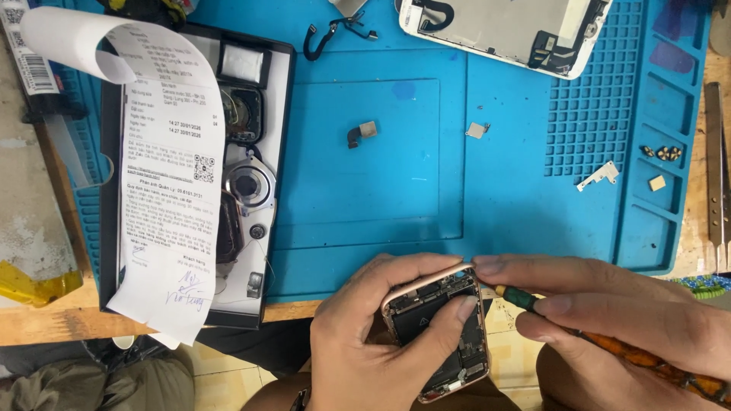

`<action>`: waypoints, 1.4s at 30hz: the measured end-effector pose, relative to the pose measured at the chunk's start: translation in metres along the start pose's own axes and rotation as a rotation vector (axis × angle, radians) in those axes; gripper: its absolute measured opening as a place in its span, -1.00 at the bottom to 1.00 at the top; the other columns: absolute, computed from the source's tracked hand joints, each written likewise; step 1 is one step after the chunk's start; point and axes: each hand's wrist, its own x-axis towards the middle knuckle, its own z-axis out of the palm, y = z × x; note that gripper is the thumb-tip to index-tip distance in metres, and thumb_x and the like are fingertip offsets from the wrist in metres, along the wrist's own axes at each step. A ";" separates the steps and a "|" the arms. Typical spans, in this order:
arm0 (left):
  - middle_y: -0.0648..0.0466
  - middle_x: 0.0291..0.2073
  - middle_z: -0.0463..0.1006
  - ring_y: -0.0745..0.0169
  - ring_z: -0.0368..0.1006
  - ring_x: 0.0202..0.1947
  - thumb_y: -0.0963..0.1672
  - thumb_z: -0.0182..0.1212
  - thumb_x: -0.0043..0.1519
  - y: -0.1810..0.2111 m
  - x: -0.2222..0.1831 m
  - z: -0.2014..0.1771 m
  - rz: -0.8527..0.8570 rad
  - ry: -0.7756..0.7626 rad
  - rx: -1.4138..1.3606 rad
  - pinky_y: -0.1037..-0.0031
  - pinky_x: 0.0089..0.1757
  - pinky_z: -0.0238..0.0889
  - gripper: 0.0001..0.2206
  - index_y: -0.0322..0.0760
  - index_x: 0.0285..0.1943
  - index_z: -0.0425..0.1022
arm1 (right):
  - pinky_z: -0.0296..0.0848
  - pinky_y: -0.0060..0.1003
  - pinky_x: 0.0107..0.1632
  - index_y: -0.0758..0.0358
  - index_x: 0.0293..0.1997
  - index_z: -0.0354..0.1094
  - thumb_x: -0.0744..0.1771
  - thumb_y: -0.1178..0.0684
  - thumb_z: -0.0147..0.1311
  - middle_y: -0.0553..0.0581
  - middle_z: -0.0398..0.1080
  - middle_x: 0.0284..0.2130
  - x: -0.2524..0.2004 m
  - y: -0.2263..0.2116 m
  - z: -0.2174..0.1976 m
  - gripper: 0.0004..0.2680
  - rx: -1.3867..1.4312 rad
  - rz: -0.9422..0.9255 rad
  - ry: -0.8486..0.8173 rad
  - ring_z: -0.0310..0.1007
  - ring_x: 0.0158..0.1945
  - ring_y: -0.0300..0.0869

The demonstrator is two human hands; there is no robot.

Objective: Disassembling and repairing a smartphone on a technician's workbench using precision tools.

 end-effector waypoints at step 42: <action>0.10 -0.39 0.68 0.44 0.60 -0.38 -0.17 0.35 -0.04 -0.001 -0.004 0.004 -0.183 0.060 -0.116 0.65 -0.30 0.53 -0.81 -0.22 -0.25 0.55 | 0.69 -0.21 0.13 0.25 -0.14 0.27 0.25 0.11 -0.11 0.29 0.45 -0.11 0.036 -0.024 0.091 -0.83 -0.284 0.203 1.016 0.56 0.04 0.02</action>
